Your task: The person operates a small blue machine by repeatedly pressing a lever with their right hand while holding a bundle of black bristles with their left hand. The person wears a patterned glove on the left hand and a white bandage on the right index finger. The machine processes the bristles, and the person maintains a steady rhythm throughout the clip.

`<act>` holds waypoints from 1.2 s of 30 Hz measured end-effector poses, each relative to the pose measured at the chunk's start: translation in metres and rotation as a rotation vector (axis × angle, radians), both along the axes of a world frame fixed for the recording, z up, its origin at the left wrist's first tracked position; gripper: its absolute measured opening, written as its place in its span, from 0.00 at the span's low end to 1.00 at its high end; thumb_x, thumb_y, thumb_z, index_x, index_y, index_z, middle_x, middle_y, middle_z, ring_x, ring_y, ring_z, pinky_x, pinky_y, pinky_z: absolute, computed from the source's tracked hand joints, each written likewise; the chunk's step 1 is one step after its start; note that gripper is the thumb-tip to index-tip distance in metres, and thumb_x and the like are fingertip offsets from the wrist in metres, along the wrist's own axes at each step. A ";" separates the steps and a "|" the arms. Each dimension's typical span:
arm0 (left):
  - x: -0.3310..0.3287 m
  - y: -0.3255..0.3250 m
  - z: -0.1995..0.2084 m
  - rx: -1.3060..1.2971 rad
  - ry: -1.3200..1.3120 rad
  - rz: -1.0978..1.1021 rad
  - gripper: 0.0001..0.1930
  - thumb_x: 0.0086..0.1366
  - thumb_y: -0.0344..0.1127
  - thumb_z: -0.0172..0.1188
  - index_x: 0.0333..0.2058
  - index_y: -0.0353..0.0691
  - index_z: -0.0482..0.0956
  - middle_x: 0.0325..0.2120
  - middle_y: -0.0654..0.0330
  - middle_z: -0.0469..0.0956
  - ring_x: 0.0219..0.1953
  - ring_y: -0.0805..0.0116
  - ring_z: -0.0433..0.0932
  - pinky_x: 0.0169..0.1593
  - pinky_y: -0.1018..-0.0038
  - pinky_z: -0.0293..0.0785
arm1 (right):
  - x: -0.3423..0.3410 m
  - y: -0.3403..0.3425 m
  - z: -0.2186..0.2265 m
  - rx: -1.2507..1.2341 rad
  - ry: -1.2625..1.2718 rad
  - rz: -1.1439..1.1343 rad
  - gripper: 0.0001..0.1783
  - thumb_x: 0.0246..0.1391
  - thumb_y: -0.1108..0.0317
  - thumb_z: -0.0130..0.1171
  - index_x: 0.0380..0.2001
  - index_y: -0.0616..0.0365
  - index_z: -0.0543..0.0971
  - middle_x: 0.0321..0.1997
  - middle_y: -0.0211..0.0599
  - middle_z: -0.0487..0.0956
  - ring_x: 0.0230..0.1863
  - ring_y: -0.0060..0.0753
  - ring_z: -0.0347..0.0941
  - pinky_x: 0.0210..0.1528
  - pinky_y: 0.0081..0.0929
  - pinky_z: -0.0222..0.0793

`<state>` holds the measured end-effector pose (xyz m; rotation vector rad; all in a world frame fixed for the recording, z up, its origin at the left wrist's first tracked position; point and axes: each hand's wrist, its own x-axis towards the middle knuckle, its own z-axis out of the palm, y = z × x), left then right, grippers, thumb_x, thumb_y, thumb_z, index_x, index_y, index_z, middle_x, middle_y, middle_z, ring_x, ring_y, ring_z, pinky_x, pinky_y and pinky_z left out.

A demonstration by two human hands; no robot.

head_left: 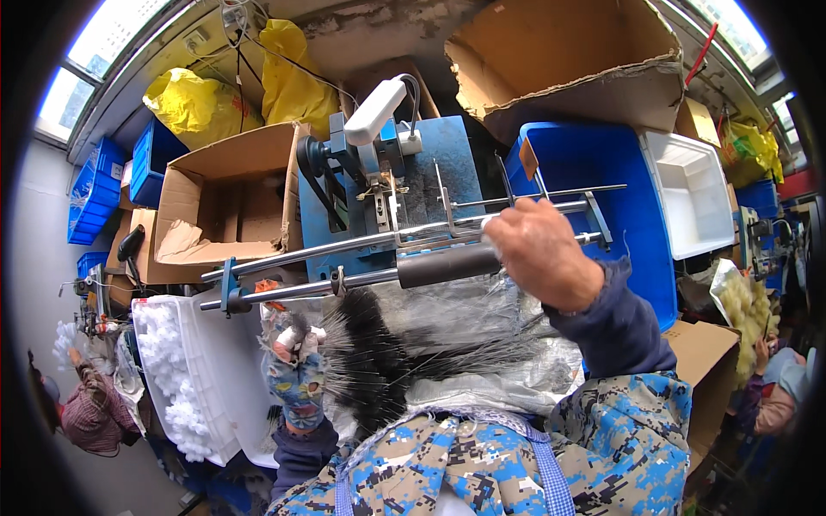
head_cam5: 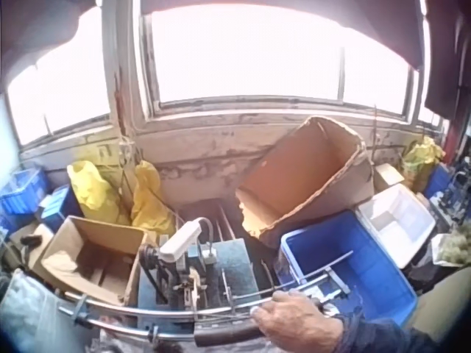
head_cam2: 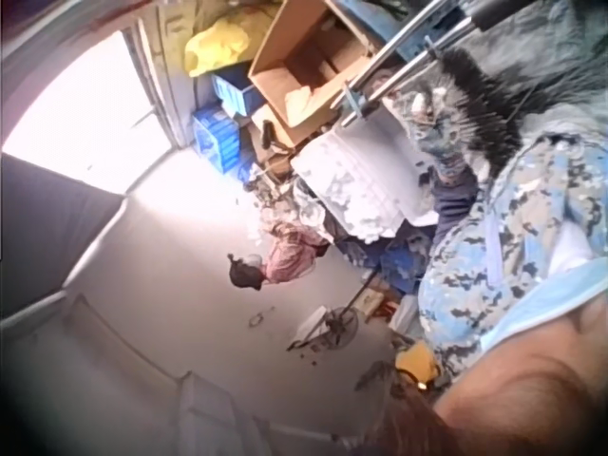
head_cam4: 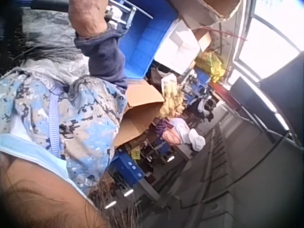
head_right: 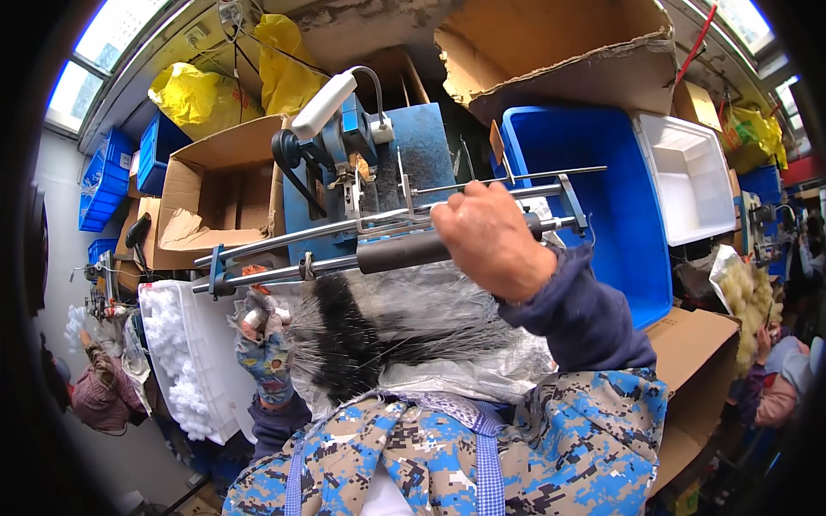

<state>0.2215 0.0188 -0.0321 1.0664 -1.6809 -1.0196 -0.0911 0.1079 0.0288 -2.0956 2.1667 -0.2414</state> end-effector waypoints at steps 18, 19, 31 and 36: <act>0.026 -0.035 -0.088 0.114 -0.617 -0.398 0.11 0.63 0.39 0.50 0.37 0.39 0.73 0.31 0.60 0.75 0.35 0.70 0.74 0.36 0.73 0.72 | 0.009 -0.086 -0.030 -0.410 -0.109 -0.138 0.09 0.43 0.77 0.52 0.31 0.59 0.77 0.29 0.43 0.73 0.33 0.41 0.71 0.33 0.33 0.68; 0.025 -0.036 -0.091 0.314 -0.487 -0.398 0.13 0.66 0.43 0.46 0.37 0.40 0.72 0.31 0.61 0.75 0.35 0.74 0.73 0.35 0.75 0.73 | 0.008 -0.098 -0.043 -0.359 -0.017 -0.156 0.07 0.44 0.75 0.52 0.29 0.58 0.76 0.30 0.43 0.73 0.35 0.41 0.71 0.35 0.35 0.67; 0.019 -0.033 -0.055 -0.546 -0.817 -0.441 0.17 0.42 0.30 0.63 0.35 0.41 0.77 0.29 0.56 0.75 0.31 0.55 0.75 0.39 0.64 0.71 | 0.003 -0.113 -0.079 -0.256 0.098 -0.197 0.07 0.43 0.70 0.50 0.28 0.54 0.75 0.34 0.39 0.73 0.37 0.41 0.70 0.36 0.39 0.63; -0.003 -0.023 -0.023 -0.581 -0.738 -0.457 0.17 0.43 0.29 0.62 0.37 0.42 0.77 0.29 0.56 0.75 0.31 0.57 0.75 0.37 0.66 0.71 | 0.002 -0.111 -0.079 -0.276 0.089 -0.187 0.06 0.44 0.70 0.50 0.28 0.54 0.75 0.33 0.38 0.74 0.37 0.40 0.71 0.36 0.39 0.63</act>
